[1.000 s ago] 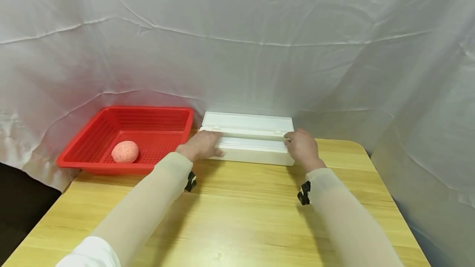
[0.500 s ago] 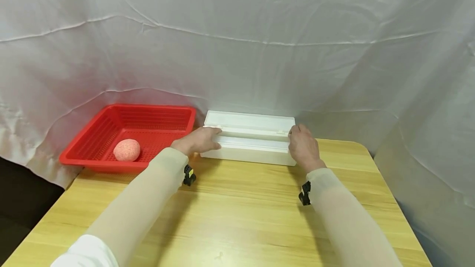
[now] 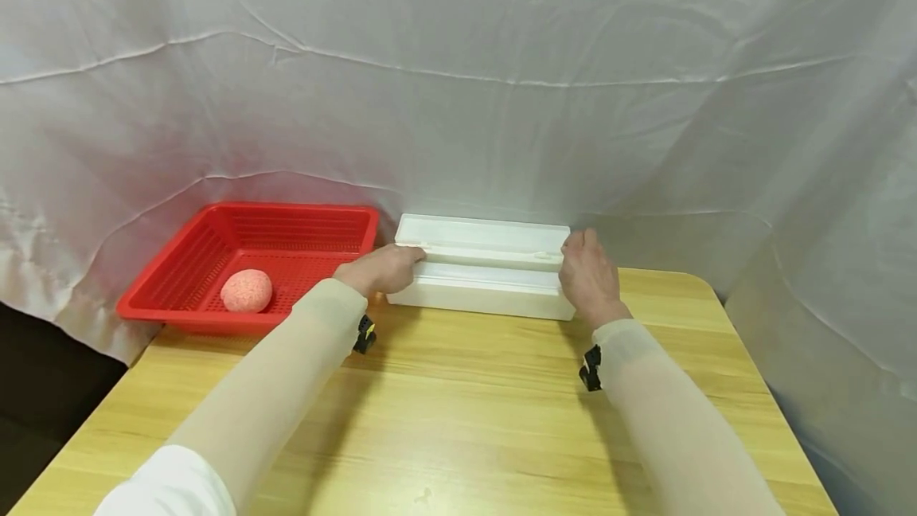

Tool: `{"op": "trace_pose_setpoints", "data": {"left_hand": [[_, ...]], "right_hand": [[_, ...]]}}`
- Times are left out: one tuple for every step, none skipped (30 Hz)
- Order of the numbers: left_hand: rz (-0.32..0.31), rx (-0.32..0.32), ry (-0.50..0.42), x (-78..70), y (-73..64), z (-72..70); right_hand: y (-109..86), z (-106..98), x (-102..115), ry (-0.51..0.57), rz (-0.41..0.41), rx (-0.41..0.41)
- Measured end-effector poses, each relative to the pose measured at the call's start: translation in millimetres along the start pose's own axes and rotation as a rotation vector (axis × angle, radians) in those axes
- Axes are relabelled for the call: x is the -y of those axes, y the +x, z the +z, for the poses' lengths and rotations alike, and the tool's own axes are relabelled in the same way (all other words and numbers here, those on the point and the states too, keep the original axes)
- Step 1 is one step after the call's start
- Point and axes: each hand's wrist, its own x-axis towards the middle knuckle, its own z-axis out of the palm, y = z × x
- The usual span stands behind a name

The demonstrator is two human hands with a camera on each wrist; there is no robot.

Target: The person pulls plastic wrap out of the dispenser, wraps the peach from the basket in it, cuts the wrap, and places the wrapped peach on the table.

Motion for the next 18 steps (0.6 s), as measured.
{"op": "trace_pose_setpoints", "data": {"left_hand": [[-0.007, 0.006, -0.003, -0.8, 0.2, -0.5], [-0.011, 0.009, -0.003, -1.4, 0.8, -0.9], [-0.013, 0.011, -0.009, -1.9, 1.5, -1.5], [-0.018, 0.01, -0.018, -2.1, 2.2, -2.0], [-0.022, 0.007, -0.024, -1.6, 3.5, -2.1], [-0.021, 0.0, -0.026, -0.6, 4.7, -2.0], [-0.02, -0.007, -0.028, 0.3, 5.8, -1.8], [-0.017, -0.014, -0.029, 1.7, 6.8, -1.5], [-0.014, -0.02, -0.03, 3.1, 7.5, -1.4], [-0.01, -0.029, -0.024, 4.5, 8.3, -0.8], [-0.004, -0.038, -0.019, 5.9, 8.9, -0.1], [0.001, -0.047, -0.019, 6.6, 9.0, 0.1], [0.003, -0.054, -0.021, 7.0, 9.4, 0.4], [0.0, -0.06, -0.025, 7.6, 9.9, 0.8], [-0.004, -0.067, -0.023, 8.0, 10.4, 1.2], [-0.009, -0.074, -0.023, 8.2, 11.1, 1.8], [-0.02, -0.081, -0.029, 8.4, 11.5, 2.3], [-0.03, -0.088, -0.03, 8.5, 11.9, 2.4]], "right_hand": [[0.0, -0.3, -0.2, 0.0, 0.011, 0.004], [0.0, -0.5, -0.7, -0.001, 0.021, 0.008], [0.0, -0.6, -1.2, -0.004, 0.031, 0.011], [0.0, -0.5, -1.5, -0.005, 0.036, 0.013], [0.0, -0.5, -1.7, -0.003, 0.04, 0.013], [-0.2, -0.4, -1.8, -0.001, 0.037, 0.01], [-0.3, -0.4, -1.7, 0.002, 0.034, 0.007], [-0.3, -0.2, -1.7, 0.004, 0.031, 0.003], [-0.5, -0.1, -1.3, 0.004, 0.027, -0.001], [-0.6, 0.0, -1.0, 0.007, 0.023, -0.006], [-1.0, 0.0, -0.7, 0.007, 0.022, -0.012], [-1.4, 0.0, -0.3, 0.006, 0.023, -0.014], [-1.4, 0.0, -0.3, 0.007, 0.027, -0.015], [-1.6, 0.2, -0.5, 0.005, 0.03, -0.017], [-1.8, 0.3, -0.2, 0.003, 0.031, -0.018], [-2.1, 0.3, -0.1, 0.005, 0.034, -0.015], [-2.3, 0.3, 0.4, 0.005, 0.036, -0.016], [-2.3, 0.6, 0.7, 0.004, 0.035, -0.017]]}}
